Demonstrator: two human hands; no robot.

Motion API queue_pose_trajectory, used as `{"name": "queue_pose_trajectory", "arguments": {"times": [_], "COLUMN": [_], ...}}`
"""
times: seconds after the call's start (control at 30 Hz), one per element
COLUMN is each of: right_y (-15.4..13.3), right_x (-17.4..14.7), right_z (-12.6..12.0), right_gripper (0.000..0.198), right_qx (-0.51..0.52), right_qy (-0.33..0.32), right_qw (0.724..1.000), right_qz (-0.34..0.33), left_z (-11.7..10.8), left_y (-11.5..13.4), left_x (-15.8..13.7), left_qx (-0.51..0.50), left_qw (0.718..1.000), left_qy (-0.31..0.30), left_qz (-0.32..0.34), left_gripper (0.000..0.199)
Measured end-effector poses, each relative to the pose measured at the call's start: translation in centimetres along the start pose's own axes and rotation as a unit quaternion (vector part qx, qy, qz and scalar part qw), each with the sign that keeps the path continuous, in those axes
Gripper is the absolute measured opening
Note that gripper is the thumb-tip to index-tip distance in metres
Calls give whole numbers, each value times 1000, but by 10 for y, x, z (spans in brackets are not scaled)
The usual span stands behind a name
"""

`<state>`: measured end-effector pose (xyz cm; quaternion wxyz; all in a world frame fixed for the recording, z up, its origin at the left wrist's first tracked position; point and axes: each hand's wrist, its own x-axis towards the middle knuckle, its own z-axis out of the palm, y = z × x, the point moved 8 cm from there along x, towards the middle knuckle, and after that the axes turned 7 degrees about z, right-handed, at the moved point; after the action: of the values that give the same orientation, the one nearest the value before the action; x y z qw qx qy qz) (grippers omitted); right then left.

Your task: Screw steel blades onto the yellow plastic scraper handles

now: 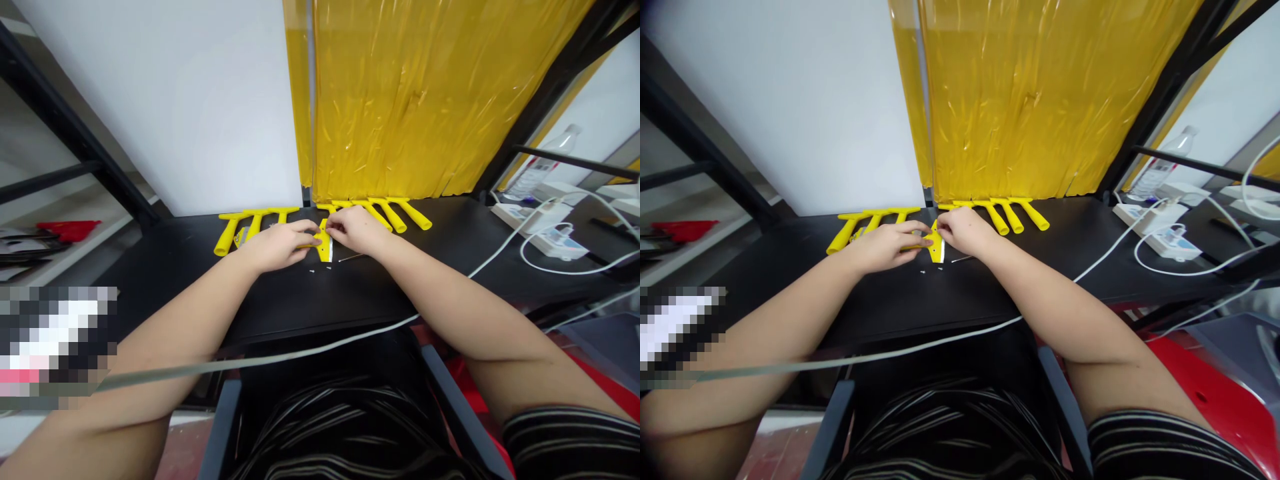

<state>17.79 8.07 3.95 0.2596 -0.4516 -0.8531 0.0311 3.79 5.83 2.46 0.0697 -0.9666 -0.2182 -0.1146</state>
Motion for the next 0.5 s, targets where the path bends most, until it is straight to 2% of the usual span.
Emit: {"name": "queue_pose_trajectory", "arguments": {"times": [0.2,0.37,0.5], "right_y": [-2,12,23], "right_x": [2,5,5], "right_z": [-1,2,6], "right_gripper": [11,5,2], "right_qx": [-1,76,145], "right_qy": [2,6,-16], "right_qw": [1000,994,979], "right_qz": [22,83,140], "left_z": [1,-1,-1], "left_y": [7,13,16], "left_x": [3,4,5], "left_qx": [30,49,49], "left_qw": [999,999,998], "left_qy": [-6,-6,0], "left_qz": [15,11,24], "left_gripper": [35,34,35]}}
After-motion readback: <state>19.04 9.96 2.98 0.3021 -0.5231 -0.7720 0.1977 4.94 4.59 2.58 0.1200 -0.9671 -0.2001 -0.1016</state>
